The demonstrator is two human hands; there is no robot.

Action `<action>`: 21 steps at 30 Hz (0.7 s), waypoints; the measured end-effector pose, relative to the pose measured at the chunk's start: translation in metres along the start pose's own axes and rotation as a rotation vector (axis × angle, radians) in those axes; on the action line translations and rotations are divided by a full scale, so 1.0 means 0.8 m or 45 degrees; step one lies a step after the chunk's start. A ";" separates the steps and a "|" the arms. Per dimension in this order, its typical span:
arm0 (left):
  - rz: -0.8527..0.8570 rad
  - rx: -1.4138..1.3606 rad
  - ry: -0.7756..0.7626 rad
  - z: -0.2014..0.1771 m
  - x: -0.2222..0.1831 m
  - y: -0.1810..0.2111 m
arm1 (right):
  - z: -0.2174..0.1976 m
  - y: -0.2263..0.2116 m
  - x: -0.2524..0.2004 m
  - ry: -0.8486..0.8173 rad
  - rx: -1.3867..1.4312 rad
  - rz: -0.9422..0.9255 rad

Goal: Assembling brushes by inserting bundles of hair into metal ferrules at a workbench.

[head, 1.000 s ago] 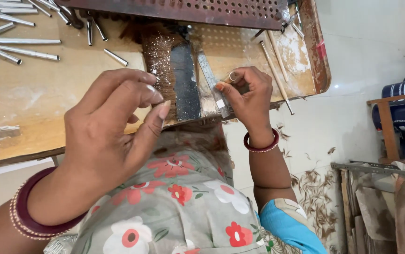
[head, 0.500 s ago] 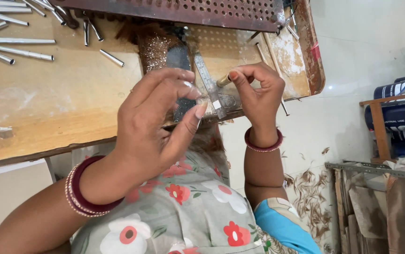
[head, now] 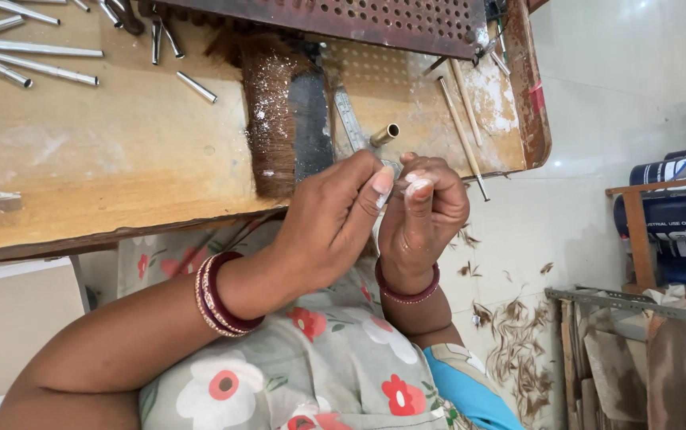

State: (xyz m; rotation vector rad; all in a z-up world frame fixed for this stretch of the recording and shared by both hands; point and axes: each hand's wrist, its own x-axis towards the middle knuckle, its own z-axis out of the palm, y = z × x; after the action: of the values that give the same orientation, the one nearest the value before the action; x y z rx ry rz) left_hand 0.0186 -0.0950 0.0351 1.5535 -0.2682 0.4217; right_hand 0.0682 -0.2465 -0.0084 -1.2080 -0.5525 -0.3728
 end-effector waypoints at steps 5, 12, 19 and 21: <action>0.071 0.023 0.028 0.002 -0.001 0.003 | 0.013 -0.019 0.009 -0.105 0.014 0.009; 0.184 0.147 0.086 -0.002 -0.010 0.004 | -0.007 -0.009 -0.011 -0.181 -0.338 -0.020; 0.203 0.437 -0.017 -0.035 -0.012 0.000 | 0.037 0.011 -0.024 -0.076 -0.541 -0.258; 0.161 0.750 0.000 -0.074 0.006 -0.002 | 0.033 0.017 -0.013 -0.063 -0.476 -0.265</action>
State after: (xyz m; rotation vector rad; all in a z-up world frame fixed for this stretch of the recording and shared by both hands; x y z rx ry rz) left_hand 0.0179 -0.0358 0.0349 2.1181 -0.2553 0.6380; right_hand 0.0619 -0.2173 -0.0189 -1.5260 -0.6730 -0.6454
